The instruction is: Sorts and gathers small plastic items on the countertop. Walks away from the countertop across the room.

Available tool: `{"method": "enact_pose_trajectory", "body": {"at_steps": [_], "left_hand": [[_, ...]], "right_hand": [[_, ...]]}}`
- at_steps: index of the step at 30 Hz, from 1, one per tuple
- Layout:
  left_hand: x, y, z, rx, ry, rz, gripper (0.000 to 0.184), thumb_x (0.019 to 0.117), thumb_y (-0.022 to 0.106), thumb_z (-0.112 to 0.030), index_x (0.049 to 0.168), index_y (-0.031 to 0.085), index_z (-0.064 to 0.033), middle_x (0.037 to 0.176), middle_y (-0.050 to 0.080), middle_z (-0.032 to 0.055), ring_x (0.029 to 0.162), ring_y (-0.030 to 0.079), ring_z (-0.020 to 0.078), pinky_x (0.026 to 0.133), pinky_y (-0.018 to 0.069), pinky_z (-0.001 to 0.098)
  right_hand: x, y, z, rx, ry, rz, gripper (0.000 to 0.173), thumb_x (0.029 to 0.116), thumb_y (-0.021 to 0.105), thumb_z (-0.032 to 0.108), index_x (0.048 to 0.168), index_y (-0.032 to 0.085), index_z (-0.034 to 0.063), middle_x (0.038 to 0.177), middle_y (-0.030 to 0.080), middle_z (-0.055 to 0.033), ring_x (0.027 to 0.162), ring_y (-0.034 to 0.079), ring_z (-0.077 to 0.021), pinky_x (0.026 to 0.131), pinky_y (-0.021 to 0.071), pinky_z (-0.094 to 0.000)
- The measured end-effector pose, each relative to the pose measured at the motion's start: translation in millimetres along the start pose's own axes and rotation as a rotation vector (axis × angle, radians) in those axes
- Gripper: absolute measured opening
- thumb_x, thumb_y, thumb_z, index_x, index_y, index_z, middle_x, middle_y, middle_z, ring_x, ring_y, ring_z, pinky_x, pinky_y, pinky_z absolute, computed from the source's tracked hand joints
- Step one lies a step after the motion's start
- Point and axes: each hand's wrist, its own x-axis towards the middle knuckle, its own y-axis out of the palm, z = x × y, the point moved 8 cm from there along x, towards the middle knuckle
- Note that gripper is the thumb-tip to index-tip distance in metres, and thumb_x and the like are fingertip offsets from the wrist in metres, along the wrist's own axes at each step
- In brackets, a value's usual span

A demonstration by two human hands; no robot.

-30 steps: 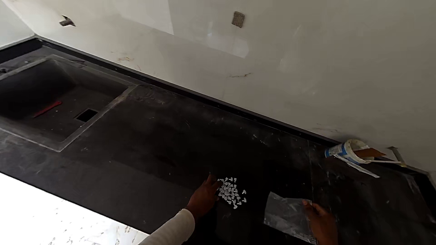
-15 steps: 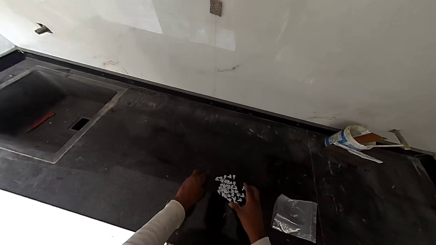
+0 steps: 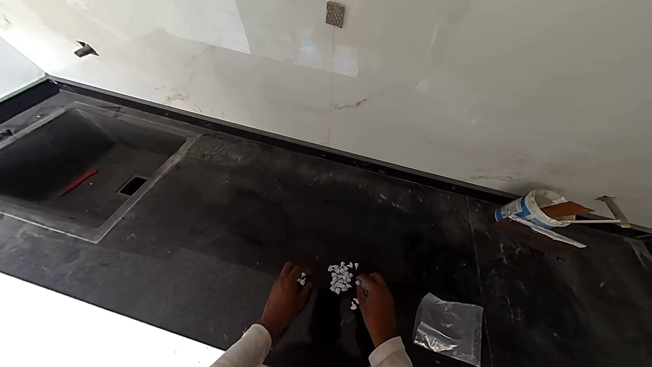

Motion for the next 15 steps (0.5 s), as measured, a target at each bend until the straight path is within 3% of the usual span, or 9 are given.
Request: {"method": "enact_pose_trajectory", "body": {"at_steps": [4,7,9,12,15], "left_hand": [[-22,24,-14,-0.137,0.117,0.027,0.029,0.0945,0.067,-0.021,0.120,0.070,-0.0066,0.123,0.065,0.0154,0.105,0.066,0.0240,0.094,0.0550,0.0379],[-31,50,-25,-0.174,0.169,0.153,0.033,0.0945,0.068,-0.021,0.125,0.068,-0.0075,0.118,0.066,0.0142,0.098,0.067,0.0223,0.090,0.0559,0.0369],[-35,67,-39,-0.150,0.208,0.283,0.039,0.0955,0.067,-0.020,0.132,0.065,-0.0070,0.123,0.065,0.0167,0.103,0.067,0.0257,0.094,0.0551,0.0401],[-36,90,-58,-0.032,0.235,0.433,0.048,0.0973,0.066,-0.021,0.143,0.057,-0.0097,0.135,0.059,0.0178,0.114,0.064,0.0297,0.101,0.0527,0.0441],[-29,105,-74,0.114,0.200,0.496,0.056,0.1001,0.062,-0.023,0.153,0.046,-0.0130,0.145,0.052,0.0176,0.121,0.062,0.0320,0.104,0.0519,0.0468]], "right_hand": [[-1,-22,-29,0.129,-0.001,-0.080,0.026,0.0908,0.074,0.013,0.116,0.079,0.0095,0.109,0.075,-0.0138,0.099,0.073,-0.0261,0.090,0.0590,-0.0431],[-10,-23,-59,0.324,0.146,0.007,0.031,0.0915,0.076,0.017,0.122,0.075,0.0100,0.113,0.075,-0.0098,0.095,0.074,-0.0184,0.089,0.0608,-0.0374],[-21,-19,-79,0.541,0.295,0.051,0.030,0.0927,0.075,0.013,0.122,0.073,0.0060,0.110,0.075,-0.0106,0.089,0.075,-0.0176,0.083,0.0634,-0.0364],[-41,-17,-101,0.913,0.454,-0.034,0.027,0.0955,0.067,-0.001,0.123,0.068,-0.0043,0.105,0.073,-0.0178,0.090,0.074,-0.0230,0.079,0.0646,-0.0374],[-56,-24,-115,1.012,0.536,-0.108,0.023,0.0991,0.061,-0.002,0.121,0.067,-0.0055,0.103,0.075,-0.0189,0.092,0.075,-0.0244,0.079,0.0645,-0.0363]]}}
